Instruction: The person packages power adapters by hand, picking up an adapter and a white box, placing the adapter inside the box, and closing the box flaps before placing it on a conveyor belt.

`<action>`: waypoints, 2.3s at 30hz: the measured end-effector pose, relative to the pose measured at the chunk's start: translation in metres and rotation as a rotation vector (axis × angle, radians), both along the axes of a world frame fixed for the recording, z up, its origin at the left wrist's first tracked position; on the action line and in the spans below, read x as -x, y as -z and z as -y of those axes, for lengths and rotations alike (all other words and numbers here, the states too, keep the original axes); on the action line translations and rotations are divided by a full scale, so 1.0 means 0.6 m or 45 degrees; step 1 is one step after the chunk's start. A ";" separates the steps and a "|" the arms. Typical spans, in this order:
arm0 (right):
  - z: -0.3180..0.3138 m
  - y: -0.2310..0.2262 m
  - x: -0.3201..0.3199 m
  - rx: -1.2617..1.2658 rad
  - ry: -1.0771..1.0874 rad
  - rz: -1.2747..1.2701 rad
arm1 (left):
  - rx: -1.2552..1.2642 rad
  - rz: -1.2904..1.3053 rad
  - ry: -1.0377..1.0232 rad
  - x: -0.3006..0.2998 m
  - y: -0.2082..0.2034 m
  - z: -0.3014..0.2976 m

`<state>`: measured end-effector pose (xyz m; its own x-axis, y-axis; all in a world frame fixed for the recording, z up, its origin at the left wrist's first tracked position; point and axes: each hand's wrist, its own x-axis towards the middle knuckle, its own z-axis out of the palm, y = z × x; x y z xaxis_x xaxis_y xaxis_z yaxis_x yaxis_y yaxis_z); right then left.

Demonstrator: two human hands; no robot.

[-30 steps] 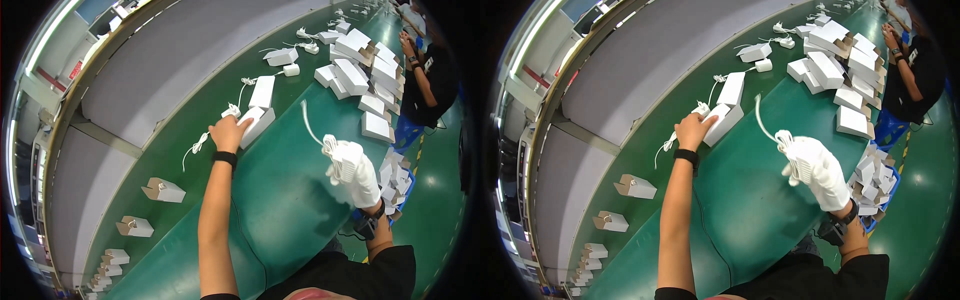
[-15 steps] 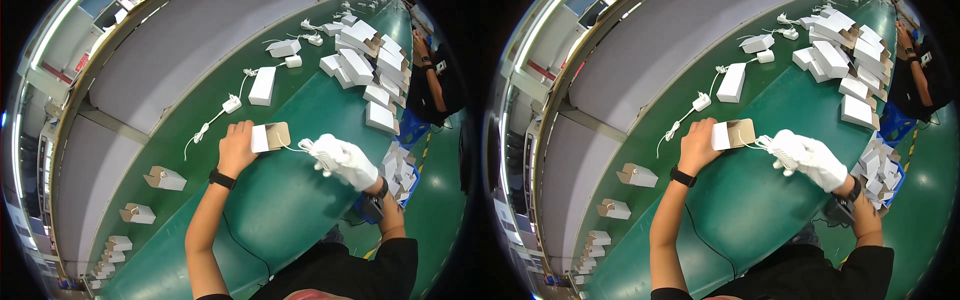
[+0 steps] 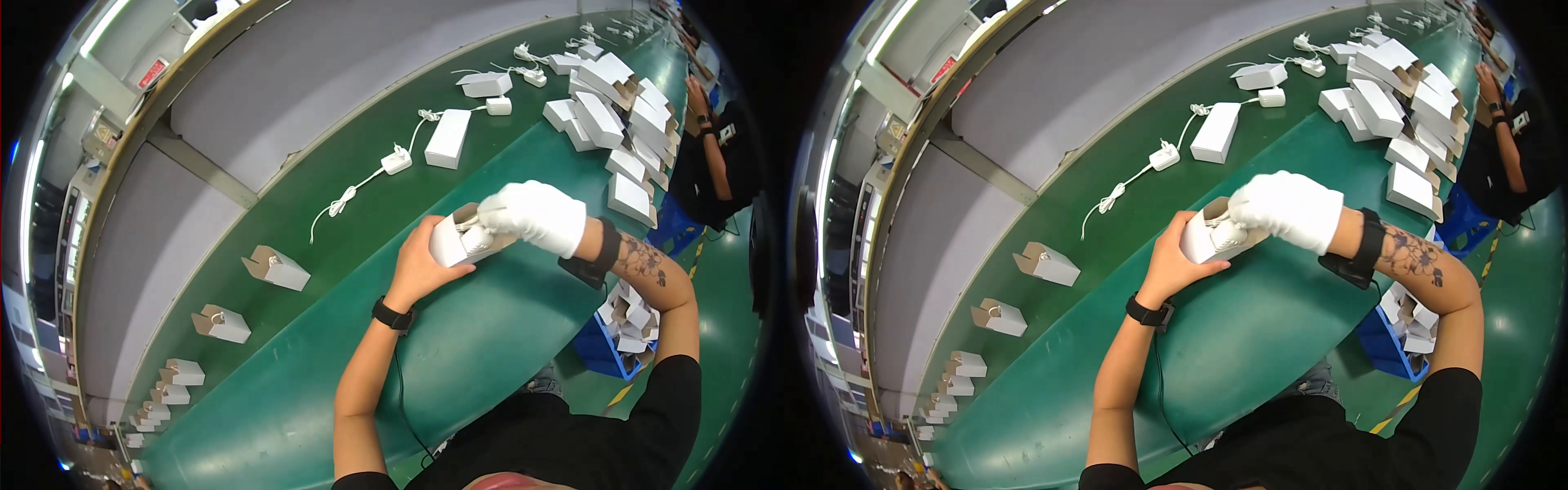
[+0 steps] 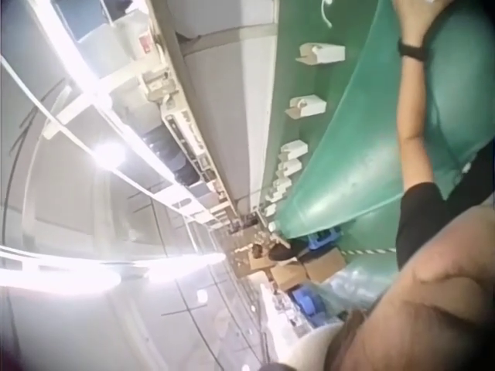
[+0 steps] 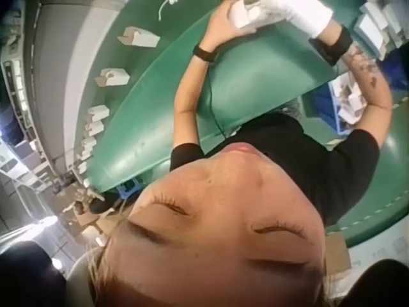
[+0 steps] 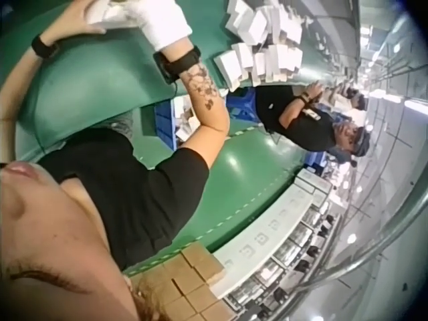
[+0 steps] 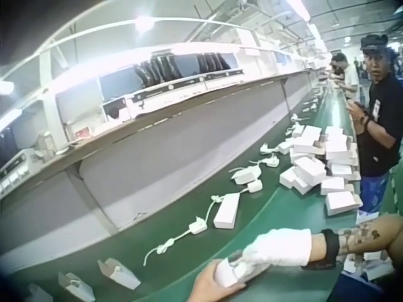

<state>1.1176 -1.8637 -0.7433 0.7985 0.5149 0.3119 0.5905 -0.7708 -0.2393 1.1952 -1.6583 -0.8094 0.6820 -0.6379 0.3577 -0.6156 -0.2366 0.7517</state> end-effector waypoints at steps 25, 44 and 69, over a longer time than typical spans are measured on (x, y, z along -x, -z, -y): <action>-0.172 0.014 -0.384 -0.100 0.566 -0.095 | 0.462 0.457 -1.074 -0.094 -0.106 -0.217; -0.043 0.050 -0.004 -0.771 0.388 0.357 | 1.508 -1.277 0.378 -0.006 -0.067 -0.016; -0.077 0.159 -0.006 -1.359 0.156 0.144 | 0.841 -0.544 0.101 0.020 0.005 0.111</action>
<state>1.1213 -1.8172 -0.8384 0.7643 -0.1479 0.6277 0.5846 -0.2520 -0.7712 1.1832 -1.7247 -0.8123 0.8073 -0.4371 0.3966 -0.2382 0.3734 0.8965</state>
